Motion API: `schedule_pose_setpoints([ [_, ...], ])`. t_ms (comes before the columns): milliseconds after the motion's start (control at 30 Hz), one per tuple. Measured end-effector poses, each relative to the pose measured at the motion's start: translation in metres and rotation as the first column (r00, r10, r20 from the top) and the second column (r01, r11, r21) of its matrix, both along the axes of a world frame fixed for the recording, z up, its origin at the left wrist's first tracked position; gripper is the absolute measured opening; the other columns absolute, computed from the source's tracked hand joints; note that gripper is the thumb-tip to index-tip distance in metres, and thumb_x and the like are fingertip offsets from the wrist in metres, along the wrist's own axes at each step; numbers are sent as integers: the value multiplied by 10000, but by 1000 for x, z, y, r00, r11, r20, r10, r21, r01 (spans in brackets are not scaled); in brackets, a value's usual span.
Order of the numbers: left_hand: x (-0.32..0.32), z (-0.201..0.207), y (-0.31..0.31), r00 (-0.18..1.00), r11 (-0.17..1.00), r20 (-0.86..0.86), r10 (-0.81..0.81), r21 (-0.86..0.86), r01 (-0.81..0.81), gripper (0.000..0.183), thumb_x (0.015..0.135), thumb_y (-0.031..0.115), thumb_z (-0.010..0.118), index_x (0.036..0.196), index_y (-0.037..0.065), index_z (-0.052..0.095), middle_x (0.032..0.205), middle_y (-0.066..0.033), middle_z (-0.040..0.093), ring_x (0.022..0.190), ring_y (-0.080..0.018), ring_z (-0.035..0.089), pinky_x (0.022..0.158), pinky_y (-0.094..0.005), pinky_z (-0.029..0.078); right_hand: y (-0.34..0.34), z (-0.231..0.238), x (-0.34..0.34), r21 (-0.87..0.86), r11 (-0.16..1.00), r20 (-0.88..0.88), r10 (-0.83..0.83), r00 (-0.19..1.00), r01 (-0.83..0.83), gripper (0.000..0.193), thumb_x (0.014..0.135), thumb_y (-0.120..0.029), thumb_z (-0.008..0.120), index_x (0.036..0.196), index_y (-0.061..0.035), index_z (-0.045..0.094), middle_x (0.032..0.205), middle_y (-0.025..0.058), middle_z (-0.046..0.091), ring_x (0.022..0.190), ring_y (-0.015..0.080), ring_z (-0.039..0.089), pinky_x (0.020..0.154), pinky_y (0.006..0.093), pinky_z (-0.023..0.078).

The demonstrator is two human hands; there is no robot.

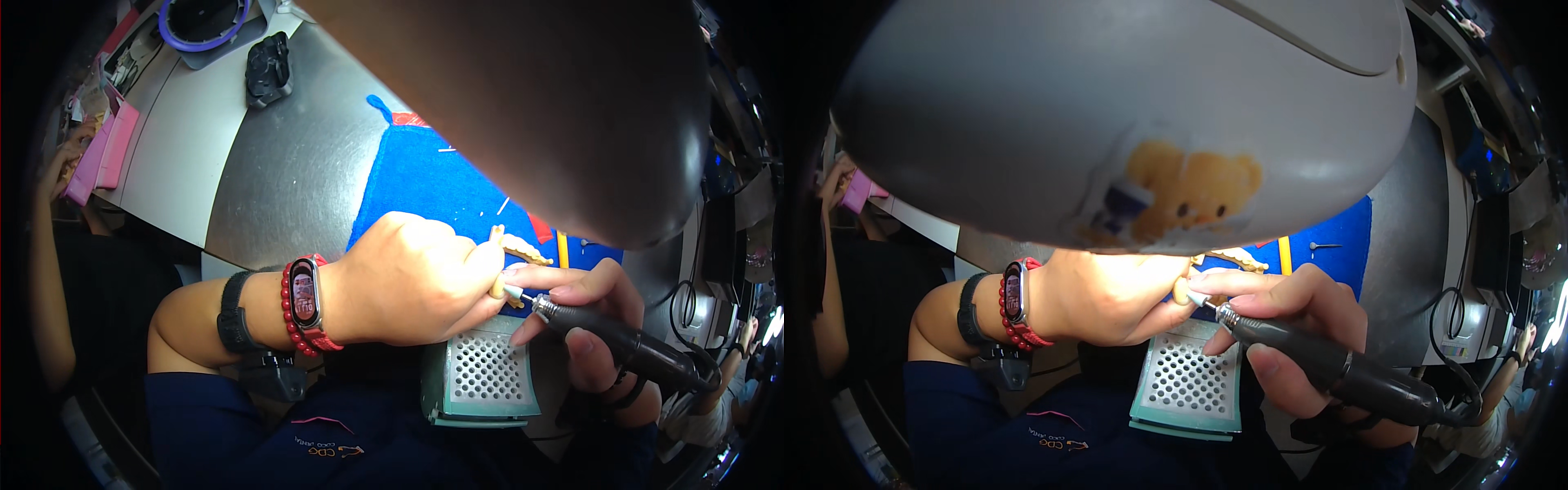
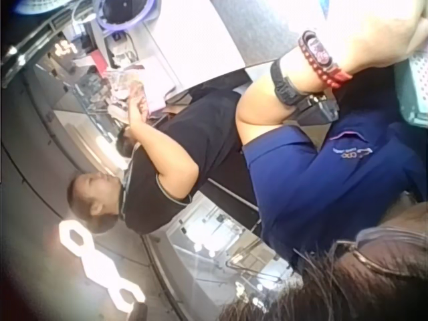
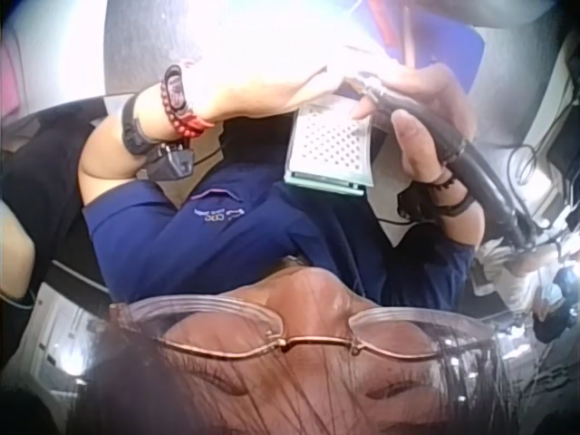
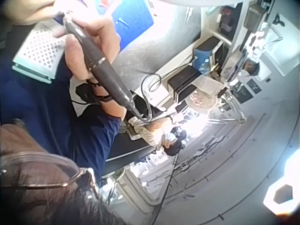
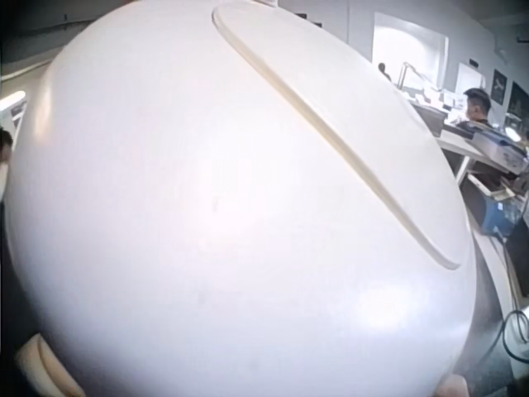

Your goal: Filing and refining a dental bridge model using a rotary tool in a laboratory setting.

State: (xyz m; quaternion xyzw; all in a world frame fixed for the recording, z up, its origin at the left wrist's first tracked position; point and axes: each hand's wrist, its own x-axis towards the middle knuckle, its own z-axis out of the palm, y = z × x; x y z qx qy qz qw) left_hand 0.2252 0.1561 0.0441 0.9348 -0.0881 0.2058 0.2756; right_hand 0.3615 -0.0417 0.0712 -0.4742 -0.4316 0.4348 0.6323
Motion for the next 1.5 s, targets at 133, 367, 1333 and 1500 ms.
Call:
schedule_pose_setpoints([
  [133,1,0,1,1000,1000,11,4,-22,-4,275,818,261,678,888,-5,670,587,-57,611,515,-193,637,473,-311,492,1,-1,0,-2,1000,-37,9,999,-9,297,941,-129,618,1173,-2,482,1292,330,567,904,263,702,836,384,565],
  [367,2,0,1,999,1000,34,14,-9,-14,284,848,275,693,882,-6,674,544,-68,599,481,-200,630,452,-314,486,-1,-3,1,-21,1000,-75,-2,997,1,283,950,-117,596,1182,-7,477,1295,307,574,935,263,696,889,404,549],
  [1333,-2,0,0,999,1000,40,8,-11,-8,276,820,241,676,906,-21,675,563,-63,607,496,-196,638,461,-315,492,1,-4,-1,43,999,-5,20,1000,-20,293,937,-89,591,1180,19,467,1282,362,555,924,282,703,896,426,546],
  [1500,-2,-4,-1,1000,997,10,6,-81,-5,283,819,251,675,891,-23,675,560,-65,606,490,-200,635,456,-317,490,1,-4,-1,33,999,6,16,1000,-16,297,934,-98,602,1173,22,474,1276,366,557,918,286,706,881,422,554],
])
